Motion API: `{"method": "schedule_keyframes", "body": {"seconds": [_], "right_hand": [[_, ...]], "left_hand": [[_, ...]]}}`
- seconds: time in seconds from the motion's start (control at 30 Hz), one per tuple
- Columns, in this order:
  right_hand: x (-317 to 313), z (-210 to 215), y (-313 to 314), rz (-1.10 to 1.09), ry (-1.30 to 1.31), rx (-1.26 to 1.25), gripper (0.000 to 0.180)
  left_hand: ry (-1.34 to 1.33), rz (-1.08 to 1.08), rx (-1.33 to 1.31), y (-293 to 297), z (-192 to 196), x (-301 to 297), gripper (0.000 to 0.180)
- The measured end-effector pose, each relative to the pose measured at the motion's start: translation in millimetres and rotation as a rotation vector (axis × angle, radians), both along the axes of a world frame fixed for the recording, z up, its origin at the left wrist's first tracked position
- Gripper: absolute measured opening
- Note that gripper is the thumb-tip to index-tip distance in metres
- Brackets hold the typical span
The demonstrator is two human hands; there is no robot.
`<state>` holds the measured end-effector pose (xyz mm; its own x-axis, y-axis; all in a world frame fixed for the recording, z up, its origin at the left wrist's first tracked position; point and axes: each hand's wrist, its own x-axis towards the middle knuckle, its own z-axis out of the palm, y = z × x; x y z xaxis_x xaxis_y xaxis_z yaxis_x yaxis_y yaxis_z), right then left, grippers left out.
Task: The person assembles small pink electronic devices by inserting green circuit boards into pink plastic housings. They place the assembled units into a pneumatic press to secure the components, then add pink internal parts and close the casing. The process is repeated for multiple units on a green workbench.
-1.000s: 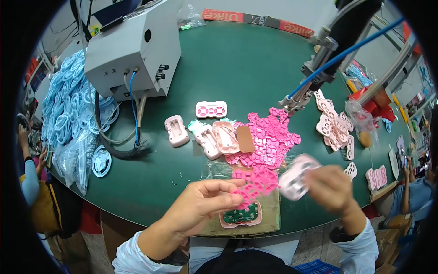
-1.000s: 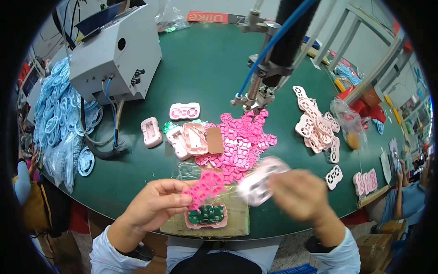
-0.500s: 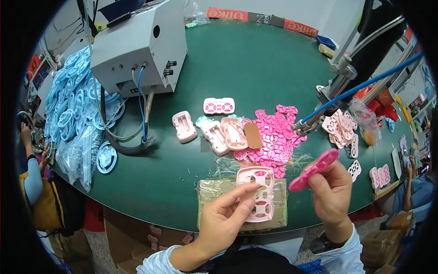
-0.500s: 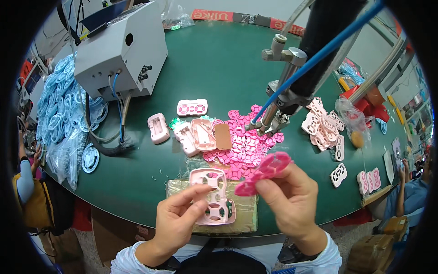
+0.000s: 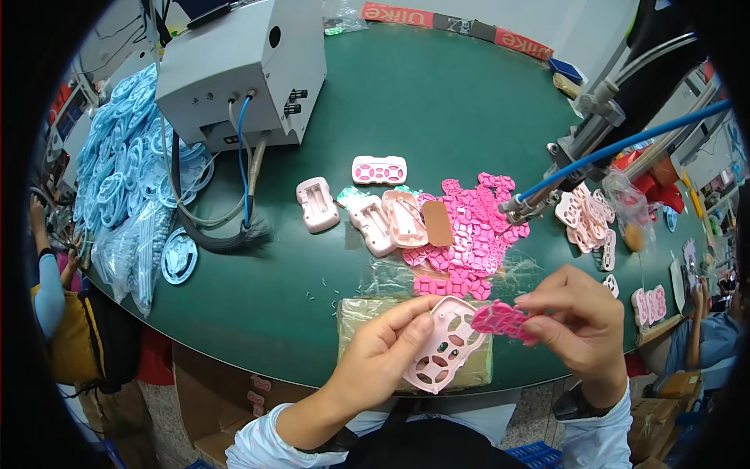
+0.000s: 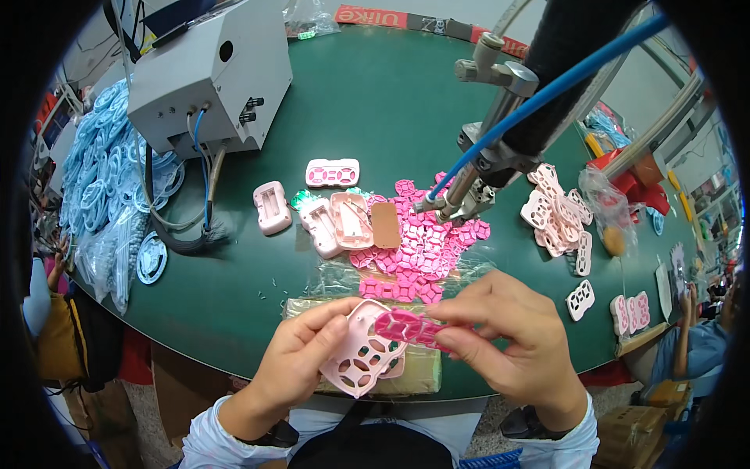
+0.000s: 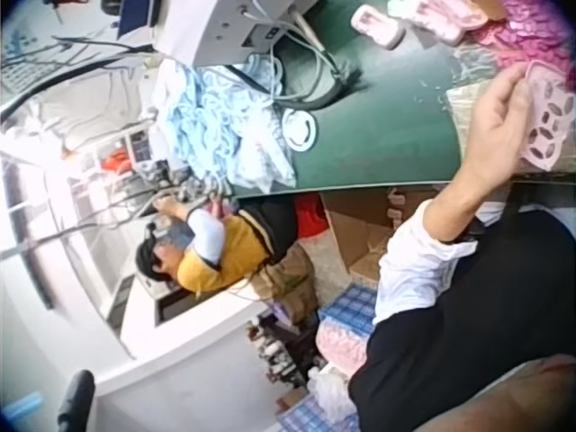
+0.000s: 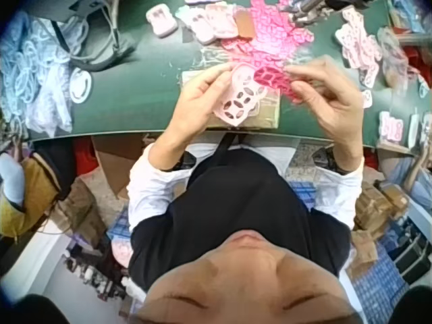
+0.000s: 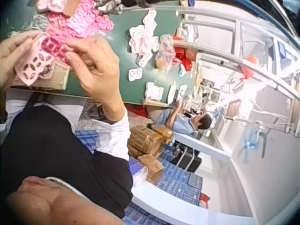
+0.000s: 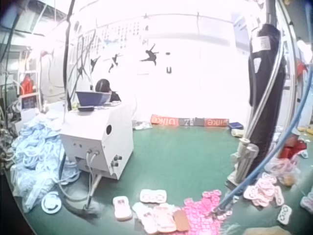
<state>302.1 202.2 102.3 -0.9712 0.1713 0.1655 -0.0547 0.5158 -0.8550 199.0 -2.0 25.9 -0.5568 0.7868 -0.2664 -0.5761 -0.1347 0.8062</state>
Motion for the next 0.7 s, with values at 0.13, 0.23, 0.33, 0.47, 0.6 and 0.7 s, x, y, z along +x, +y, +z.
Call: {"method": "schedule_keyframes", "body": {"seconds": [0.13,0.23,0.33,0.47,0.6,0.7], "right_hand": [[-15.5,2.2,0.9,0.258,0.051,0.123,0.023],[-23.5,7.5,-2.9,0.364,-0.104,0.108,0.027],[-30.9,6.3,-9.7,0.374,-0.210,0.083,0.036],[-30.2,-5.3,-10.9,0.271,-0.216,0.106,0.044],[-32.6,-14.7,-15.0,0.142,-0.011,0.346,0.045],[-29.4,-17.9,-7.3,0.019,-0.263,0.065,0.037]], "left_hand": [[-0.050,-0.192,0.045,-0.8,-5.5,-6.9,0.063],[0.004,-0.239,0.022,5.0,-2.5,-8.5,0.077],[-0.073,-0.257,0.061,3.6,-0.9,-10.5,0.065],[0.067,-0.291,0.046,0.8,15.3,-7.8,0.055],[-0.009,-0.220,0.109,-0.9,-5.1,-5.8,0.066],[0.056,-0.267,0.086,-3.1,1.0,-9.3,0.066]]}}
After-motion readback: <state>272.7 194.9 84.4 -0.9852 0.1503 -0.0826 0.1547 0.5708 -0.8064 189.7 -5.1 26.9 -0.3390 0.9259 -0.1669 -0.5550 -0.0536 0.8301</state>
